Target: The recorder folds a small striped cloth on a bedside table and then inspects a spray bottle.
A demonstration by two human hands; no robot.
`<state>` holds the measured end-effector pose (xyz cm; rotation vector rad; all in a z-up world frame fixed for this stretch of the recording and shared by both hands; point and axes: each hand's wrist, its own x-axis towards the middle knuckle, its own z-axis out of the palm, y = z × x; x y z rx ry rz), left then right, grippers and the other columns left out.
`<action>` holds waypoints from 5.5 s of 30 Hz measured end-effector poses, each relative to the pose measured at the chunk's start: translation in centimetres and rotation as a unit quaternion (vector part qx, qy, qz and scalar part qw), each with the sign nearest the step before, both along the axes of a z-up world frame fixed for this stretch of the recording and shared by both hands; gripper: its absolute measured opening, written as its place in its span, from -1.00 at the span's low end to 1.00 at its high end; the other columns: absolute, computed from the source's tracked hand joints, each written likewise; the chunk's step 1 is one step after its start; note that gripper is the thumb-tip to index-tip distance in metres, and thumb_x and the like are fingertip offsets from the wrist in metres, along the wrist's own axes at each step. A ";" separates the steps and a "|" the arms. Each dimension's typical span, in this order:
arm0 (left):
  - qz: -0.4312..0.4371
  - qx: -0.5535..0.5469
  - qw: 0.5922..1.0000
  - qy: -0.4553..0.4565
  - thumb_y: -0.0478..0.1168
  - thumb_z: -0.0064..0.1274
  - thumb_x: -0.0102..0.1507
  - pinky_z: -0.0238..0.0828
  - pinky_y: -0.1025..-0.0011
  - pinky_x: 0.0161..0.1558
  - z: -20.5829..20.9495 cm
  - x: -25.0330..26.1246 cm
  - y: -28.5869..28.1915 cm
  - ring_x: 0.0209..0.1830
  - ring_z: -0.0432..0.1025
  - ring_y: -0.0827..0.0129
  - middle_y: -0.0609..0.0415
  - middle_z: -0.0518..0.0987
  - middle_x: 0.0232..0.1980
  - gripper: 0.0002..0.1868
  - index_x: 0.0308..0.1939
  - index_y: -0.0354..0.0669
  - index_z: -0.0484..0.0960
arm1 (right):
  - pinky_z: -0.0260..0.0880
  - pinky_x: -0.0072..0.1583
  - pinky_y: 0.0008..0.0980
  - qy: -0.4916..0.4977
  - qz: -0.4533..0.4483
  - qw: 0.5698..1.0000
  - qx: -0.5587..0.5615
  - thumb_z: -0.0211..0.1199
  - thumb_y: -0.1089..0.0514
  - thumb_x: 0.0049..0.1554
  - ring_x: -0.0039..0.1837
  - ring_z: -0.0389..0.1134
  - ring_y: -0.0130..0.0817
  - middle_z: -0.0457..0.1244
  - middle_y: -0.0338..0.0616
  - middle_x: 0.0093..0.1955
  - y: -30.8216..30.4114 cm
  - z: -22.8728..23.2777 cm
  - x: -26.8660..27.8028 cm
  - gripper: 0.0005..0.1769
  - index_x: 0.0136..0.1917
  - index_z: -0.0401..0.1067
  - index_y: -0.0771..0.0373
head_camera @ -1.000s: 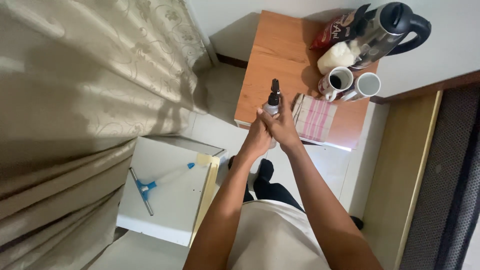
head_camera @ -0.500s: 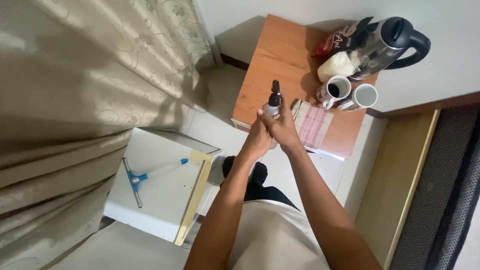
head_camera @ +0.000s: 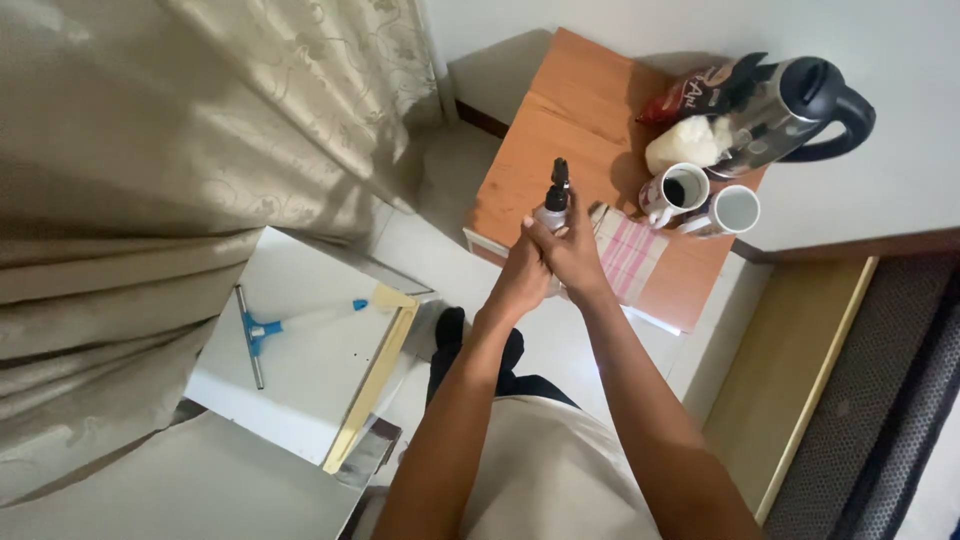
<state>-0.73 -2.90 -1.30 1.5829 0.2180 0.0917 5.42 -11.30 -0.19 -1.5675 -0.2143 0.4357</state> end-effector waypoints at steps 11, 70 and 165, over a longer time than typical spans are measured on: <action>0.011 -0.025 0.999 0.035 -0.16 -0.22 0.43 0.39 0.20 0.23 2.1 -0.4 0.3 0.26 0.47 0.07 -0.19 0.54 0.26 -0.49 0.46 -0.21 0.23 | 0.38 0.05 -0.42 0.024 0.011 1.000 0.010 0.35 0.22 0.15 0.02 0.29 -0.47 0.24 -0.22 -0.01 0.5 1.6 -0.5 -0.34 0.44 0.15 0.24; -0.114 0.047 0.987 0.107 -0.08 -0.19 0.42 0.40 0.12 0.19 2.9 -1.3 11.4 0.28 0.45 -0.01 -0.20 0.53 0.29 -0.48 0.45 -0.11 0.26 | 0.41 0.02 -0.39 0.025 -0.095 0.995 0.007 0.36 0.20 0.16 0.00 0.32 -0.46 0.25 -0.20 0.00 9.9 1.2 -3.3 -0.31 0.46 0.11 0.21; -0.154 0.060 0.969 0.183 -0.07 -0.20 0.41 0.43 0.10 0.12 3.2 -4.1 12.9 0.19 0.51 -0.04 -0.22 0.56 0.21 -0.44 0.49 -0.05 0.17 | 0.43 0.04 -0.38 0.029 -0.129 0.991 -0.018 0.35 0.20 0.18 0.02 0.34 -0.44 0.25 -0.18 0.01 11.3 -0.4 -7.2 -0.28 0.49 0.08 0.22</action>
